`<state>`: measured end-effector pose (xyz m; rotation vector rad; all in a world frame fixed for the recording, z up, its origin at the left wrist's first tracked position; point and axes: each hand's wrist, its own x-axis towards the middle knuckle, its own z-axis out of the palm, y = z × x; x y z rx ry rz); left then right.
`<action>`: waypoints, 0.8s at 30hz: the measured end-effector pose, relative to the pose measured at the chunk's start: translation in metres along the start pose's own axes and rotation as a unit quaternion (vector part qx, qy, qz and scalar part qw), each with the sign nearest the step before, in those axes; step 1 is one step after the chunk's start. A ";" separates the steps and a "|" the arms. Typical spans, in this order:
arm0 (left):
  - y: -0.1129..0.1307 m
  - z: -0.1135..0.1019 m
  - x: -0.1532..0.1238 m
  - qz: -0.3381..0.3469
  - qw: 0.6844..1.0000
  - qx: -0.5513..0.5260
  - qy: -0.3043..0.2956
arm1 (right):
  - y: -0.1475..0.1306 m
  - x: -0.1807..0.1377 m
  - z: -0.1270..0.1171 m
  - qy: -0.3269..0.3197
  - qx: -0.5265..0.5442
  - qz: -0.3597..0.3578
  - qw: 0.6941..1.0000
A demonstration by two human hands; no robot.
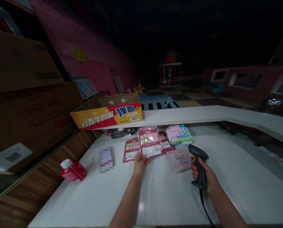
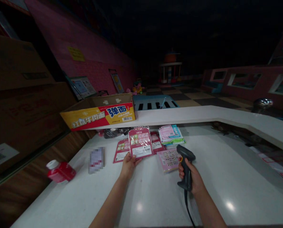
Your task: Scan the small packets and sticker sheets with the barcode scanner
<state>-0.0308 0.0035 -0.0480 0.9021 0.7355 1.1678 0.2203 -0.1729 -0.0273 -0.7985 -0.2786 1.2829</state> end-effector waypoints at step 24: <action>-0.010 -0.004 -0.002 0.048 0.998 -0.019 -0.019 | 0.025 -0.032 0.071 -0.009 -0.359 -0.032 0.933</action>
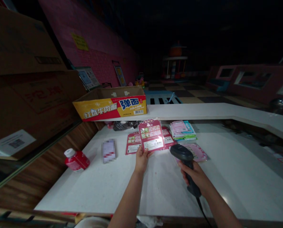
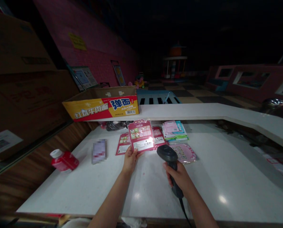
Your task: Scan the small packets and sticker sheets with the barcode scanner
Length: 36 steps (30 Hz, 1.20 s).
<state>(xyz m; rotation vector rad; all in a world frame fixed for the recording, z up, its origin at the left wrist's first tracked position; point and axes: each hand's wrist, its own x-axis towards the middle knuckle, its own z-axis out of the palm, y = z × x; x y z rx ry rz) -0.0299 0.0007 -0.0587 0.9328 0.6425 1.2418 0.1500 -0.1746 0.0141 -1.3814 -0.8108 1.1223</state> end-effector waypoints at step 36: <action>0.056 -0.056 0.019 0.090 0.871 0.368 0.312 | 0.042 0.026 -0.065 -0.055 0.381 0.033 0.922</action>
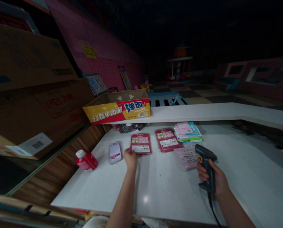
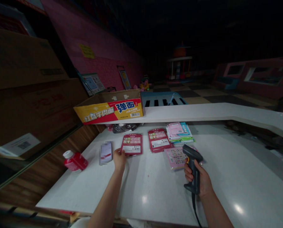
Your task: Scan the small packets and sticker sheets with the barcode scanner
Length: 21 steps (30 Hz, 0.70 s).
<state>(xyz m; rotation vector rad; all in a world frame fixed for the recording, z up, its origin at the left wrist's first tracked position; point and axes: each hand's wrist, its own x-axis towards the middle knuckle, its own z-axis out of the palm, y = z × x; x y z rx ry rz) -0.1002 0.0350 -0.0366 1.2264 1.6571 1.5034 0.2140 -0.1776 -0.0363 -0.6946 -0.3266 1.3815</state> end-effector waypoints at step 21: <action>-0.003 0.023 -0.028 0.319 0.868 0.238 -0.297 | 0.002 -0.005 -0.002 0.013 0.041 -0.003 0.999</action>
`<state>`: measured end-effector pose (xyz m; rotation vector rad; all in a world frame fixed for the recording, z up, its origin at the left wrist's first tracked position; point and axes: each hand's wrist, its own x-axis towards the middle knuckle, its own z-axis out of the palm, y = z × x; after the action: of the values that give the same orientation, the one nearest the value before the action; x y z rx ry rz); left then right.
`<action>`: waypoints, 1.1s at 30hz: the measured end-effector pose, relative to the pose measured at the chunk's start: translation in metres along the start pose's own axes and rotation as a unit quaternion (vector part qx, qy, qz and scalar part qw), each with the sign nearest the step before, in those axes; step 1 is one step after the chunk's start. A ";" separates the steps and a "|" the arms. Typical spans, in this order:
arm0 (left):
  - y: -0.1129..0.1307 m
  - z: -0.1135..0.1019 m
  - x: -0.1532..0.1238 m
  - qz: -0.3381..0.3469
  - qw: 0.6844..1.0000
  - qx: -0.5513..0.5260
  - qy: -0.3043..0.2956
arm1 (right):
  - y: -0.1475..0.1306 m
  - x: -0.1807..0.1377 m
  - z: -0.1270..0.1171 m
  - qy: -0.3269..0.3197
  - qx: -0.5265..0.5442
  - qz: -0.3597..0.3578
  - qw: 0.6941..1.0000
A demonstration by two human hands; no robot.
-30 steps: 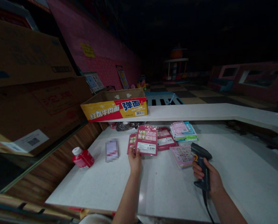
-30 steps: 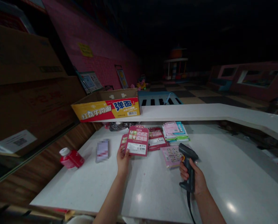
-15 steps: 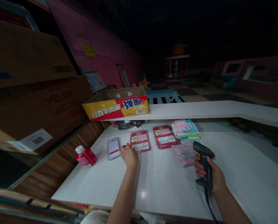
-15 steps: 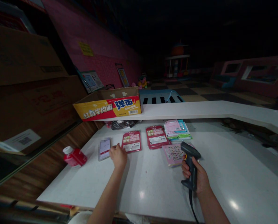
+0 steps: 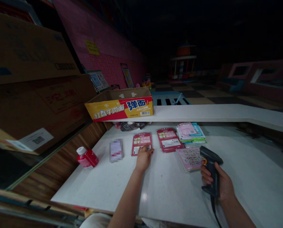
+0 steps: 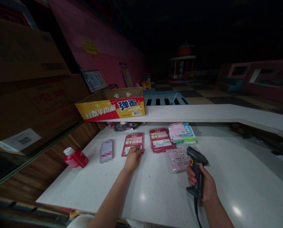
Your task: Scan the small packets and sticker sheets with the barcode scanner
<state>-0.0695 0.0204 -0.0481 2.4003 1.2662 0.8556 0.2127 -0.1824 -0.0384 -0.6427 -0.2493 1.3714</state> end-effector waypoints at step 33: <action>0.058 0.032 0.075 -0.305 0.950 -0.045 -0.049 | 0.002 0.007 -0.002 -0.031 0.020 -0.022 0.999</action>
<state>0.0213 0.0498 -0.0160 1.7773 1.7398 0.5778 0.2130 -0.1760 -0.0425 -0.5589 -0.2826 1.3528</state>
